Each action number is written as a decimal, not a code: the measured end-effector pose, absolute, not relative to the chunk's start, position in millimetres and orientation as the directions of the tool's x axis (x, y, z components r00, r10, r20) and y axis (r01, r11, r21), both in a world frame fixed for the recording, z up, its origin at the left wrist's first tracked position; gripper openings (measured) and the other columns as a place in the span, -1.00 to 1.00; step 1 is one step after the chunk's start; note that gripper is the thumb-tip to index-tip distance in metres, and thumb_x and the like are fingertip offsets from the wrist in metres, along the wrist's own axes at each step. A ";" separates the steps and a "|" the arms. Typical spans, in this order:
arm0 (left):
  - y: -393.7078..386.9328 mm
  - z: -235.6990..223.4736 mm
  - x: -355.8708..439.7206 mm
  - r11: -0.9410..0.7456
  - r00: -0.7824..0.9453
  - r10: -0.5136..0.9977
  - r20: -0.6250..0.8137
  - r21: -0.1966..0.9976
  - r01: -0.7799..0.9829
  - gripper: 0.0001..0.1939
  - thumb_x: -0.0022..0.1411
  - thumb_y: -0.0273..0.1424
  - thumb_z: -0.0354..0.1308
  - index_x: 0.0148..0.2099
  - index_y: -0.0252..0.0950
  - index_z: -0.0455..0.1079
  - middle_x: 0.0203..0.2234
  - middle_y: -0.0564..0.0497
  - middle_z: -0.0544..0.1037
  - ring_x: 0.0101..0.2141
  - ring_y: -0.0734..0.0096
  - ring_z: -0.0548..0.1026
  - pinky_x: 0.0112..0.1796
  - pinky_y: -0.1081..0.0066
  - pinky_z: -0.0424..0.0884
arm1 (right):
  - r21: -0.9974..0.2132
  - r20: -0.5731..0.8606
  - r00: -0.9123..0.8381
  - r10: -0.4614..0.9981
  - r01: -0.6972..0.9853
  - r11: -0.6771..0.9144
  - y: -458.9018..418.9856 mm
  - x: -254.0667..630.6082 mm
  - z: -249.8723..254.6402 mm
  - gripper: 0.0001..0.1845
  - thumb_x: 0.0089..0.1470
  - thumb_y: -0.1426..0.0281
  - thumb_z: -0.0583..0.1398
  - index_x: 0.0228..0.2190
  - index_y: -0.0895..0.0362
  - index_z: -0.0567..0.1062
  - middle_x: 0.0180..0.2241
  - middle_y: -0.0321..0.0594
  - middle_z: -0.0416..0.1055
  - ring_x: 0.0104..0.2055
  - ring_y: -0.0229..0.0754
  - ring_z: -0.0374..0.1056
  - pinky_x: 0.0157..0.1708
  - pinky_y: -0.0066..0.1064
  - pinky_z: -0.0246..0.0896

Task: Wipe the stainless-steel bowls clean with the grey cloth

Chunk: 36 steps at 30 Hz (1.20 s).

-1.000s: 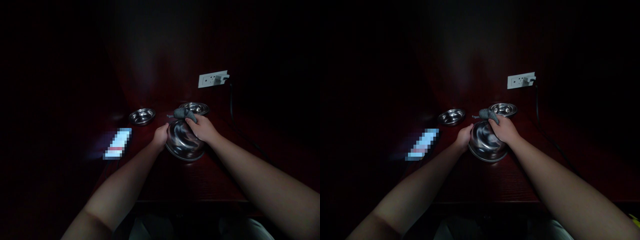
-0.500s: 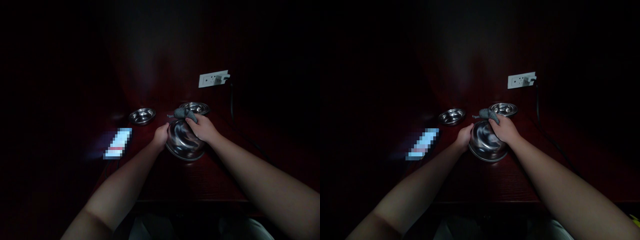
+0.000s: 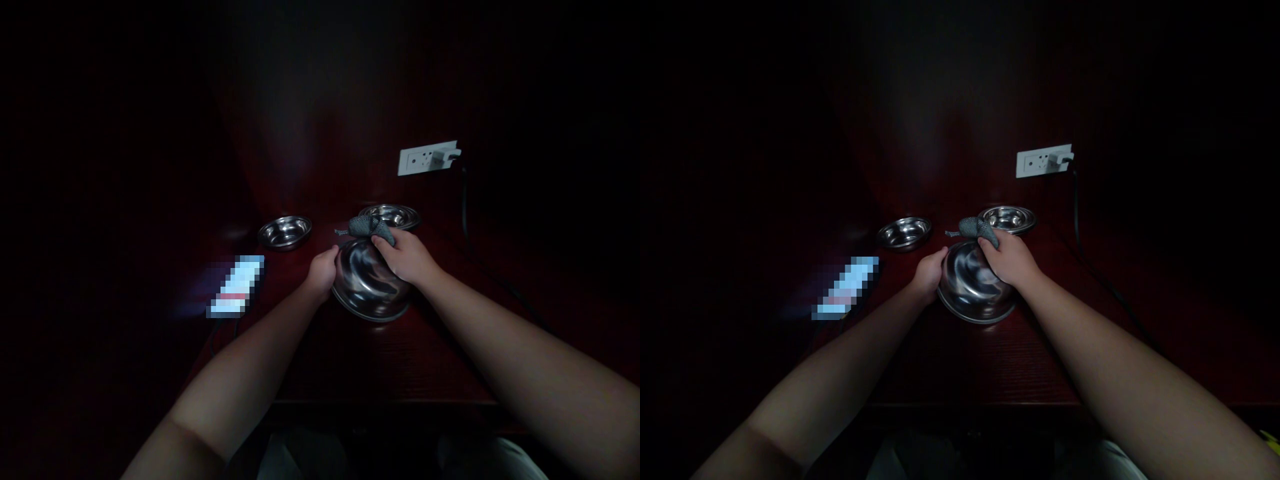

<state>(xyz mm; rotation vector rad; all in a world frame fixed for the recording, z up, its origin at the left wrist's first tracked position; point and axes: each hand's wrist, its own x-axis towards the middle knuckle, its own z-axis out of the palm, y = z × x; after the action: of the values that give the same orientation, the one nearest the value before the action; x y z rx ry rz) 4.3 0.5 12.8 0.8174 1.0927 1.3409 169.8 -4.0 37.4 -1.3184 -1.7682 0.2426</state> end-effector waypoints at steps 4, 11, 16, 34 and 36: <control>1.6 12.6 4.5 0.094 -0.096 0.987 -0.132 0.941 -0.326 -0.79 0.08 -0.32 0.12 -0.48 -0.35 0.44 -0.52 -0.05 0.56 -0.47 0.38 0.48 -0.35 0.38 0.34 | -0.608 0.527 -0.036 0.849 0.682 0.406 -3.8 169.7 38.1 -0.72 0.07 0.26 0.06 -0.37 0.14 0.51 -0.36 -0.15 0.51 -0.30 -0.08 0.40 -0.30 -0.34 0.20; 1.8 12.8 4.7 0.106 -0.075 0.987 -0.140 0.932 -0.345 -0.79 0.07 -0.31 0.13 -0.49 -0.35 0.44 -0.55 -0.03 0.55 -0.49 0.39 0.47 -0.37 0.40 0.34 | -0.600 0.530 -0.053 0.847 0.682 0.418 -5.3 169.8 38.5 -0.72 0.07 0.28 0.06 -0.36 0.14 0.51 -0.36 -0.16 0.51 -0.30 -0.09 0.40 -0.30 -0.35 0.19; -0.2 14.1 5.4 0.117 -0.080 0.985 -0.155 0.926 -0.359 -0.79 0.08 -0.32 0.12 -0.48 -0.35 0.45 -0.53 -0.03 0.56 -0.47 0.38 0.48 -0.34 0.37 0.35 | -0.601 0.524 -0.050 0.850 0.686 0.411 -5.8 169.6 39.1 -0.72 0.07 0.28 0.06 -0.36 0.14 0.51 -0.37 -0.16 0.51 -0.32 -0.11 0.39 -0.32 -0.36 0.19; 0.3 13.7 5.7 0.108 -0.090 0.984 -0.152 0.921 -0.375 -0.78 0.08 -0.32 0.14 -0.50 -0.36 0.44 -0.58 -0.03 0.53 -0.51 0.38 0.46 -0.34 0.36 0.34 | -0.614 0.536 -0.057 0.842 0.658 0.436 -4.1 170.3 37.2 -0.72 0.06 0.27 0.06 -0.37 0.15 0.50 -0.38 -0.17 0.50 -0.32 -0.10 0.39 -0.31 -0.34 0.20; -0.4 14.2 6.0 0.115 -0.088 0.983 -0.159 0.918 -0.381 -0.78 0.09 -0.33 0.12 -0.51 -0.35 0.43 -0.58 -0.03 0.53 -0.51 0.38 0.46 -0.34 0.36 0.34 | -0.614 0.537 -0.065 0.841 0.654 0.443 -3.9 170.4 36.8 -0.72 0.07 0.26 0.06 -0.37 0.14 0.50 -0.37 -0.17 0.50 -0.32 -0.10 0.39 -0.30 -0.34 0.19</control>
<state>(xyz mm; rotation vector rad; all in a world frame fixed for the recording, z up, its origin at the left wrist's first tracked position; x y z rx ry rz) 6.0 -0.4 14.2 0.7663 1.0655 1.3460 170.4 -3.9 36.8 -1.2812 -1.7885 0.2593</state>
